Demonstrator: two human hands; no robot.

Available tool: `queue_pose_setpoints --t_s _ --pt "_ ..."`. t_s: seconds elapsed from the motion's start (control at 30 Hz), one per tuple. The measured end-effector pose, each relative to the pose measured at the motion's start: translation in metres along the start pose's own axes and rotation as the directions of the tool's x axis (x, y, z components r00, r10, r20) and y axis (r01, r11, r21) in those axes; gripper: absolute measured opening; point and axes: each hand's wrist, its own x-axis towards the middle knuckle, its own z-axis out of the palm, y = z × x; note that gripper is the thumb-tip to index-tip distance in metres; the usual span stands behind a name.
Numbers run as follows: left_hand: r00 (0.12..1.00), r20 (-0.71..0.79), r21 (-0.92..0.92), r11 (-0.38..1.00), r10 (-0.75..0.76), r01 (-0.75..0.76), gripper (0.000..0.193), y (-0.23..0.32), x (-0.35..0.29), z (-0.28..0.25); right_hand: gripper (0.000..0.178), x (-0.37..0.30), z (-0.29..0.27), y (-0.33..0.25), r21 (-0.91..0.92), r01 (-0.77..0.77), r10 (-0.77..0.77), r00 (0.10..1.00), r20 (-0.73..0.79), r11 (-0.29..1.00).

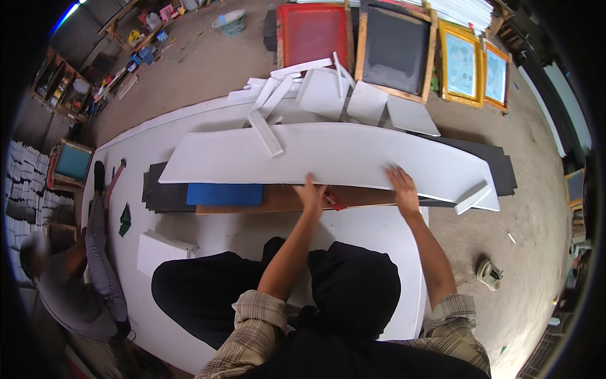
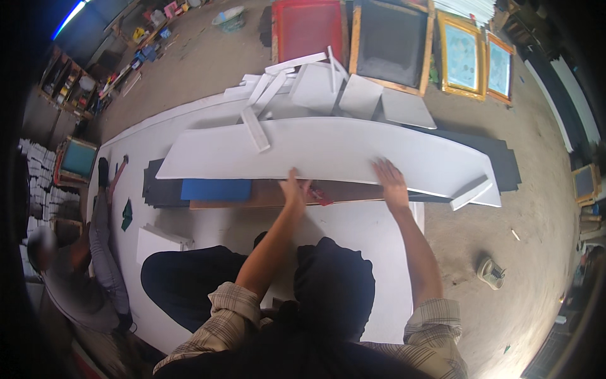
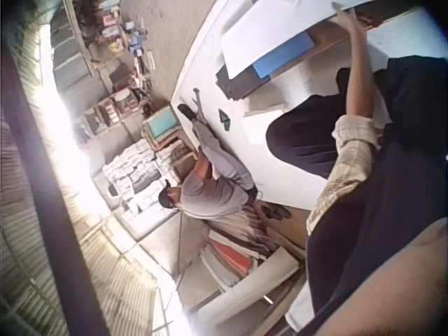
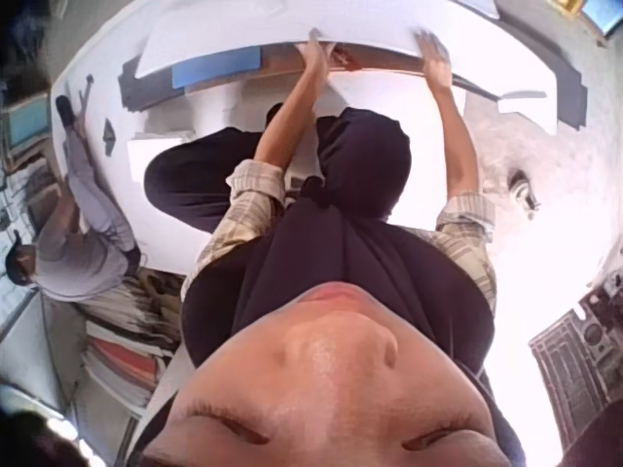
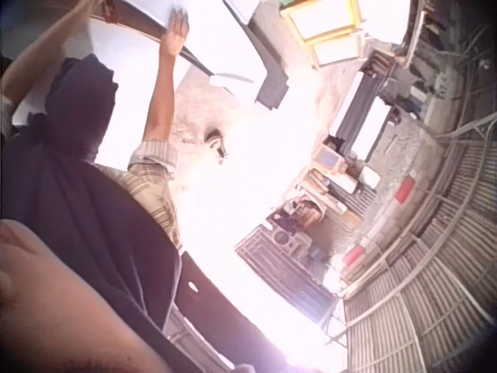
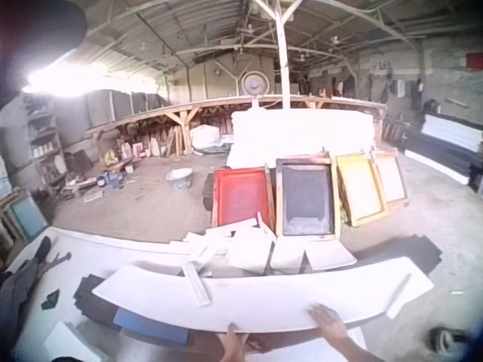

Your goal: The person sits on the floor and uses a utility knife to cut white foam sheets to size, using a blue rectangular template as a guide. The person repeatedly aligns the template, scores the foam, and separates the cut pieces, stacking the finished white rectangles on the floor.

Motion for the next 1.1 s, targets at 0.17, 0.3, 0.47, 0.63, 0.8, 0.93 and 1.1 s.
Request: queue_pose_setpoints --t_s 0.17,0.3,0.47,0.63,0.8,0.93,1.1 --pt "0.987 -0.117 0.151 0.984 0.109 -0.091 0.049 0.053 0.045 -0.043 0.068 0.012 0.004 0.012 0.050 0.007 -0.011 0.997 0.079 0.999" --pt "0.990 -0.107 0.114 0.991 0.086 -0.074 0.050 0.042 0.037 -0.035 0.078 0.023 0.014 0.016 -0.013 -0.147 0.147 0.971 0.188 0.989" --pt "1.000 -0.015 0.106 0.994 -0.002 0.004 0.052 0.020 0.013 -0.035 0.080 0.035 0.020 0.017 0.019 -0.261 0.229 0.876 0.426 0.965" --pt "0.979 0.118 0.123 0.981 -0.166 0.152 0.036 0.011 -0.008 -0.048 0.070 0.068 0.021 -0.035 0.057 -0.211 0.127 0.757 0.641 0.976" --pt "0.995 -0.102 0.352 0.936 0.018 0.019 0.028 0.034 -0.016 -0.082 0.059 0.091 0.054 -0.084 0.529 -0.105 -0.066 0.954 0.294 0.842" --pt "0.823 -0.087 0.670 0.644 0.562 -0.369 0.032 0.077 0.008 -0.100 0.049 0.123 0.060 -0.156 0.658 -0.007 -0.121 0.982 0.148 0.753" --pt "0.792 0.124 0.906 0.258 0.598 -0.336 0.029 0.113 0.032 -0.120 0.042 0.148 0.093 -0.197 0.309 0.312 -0.345 0.937 0.055 0.899"
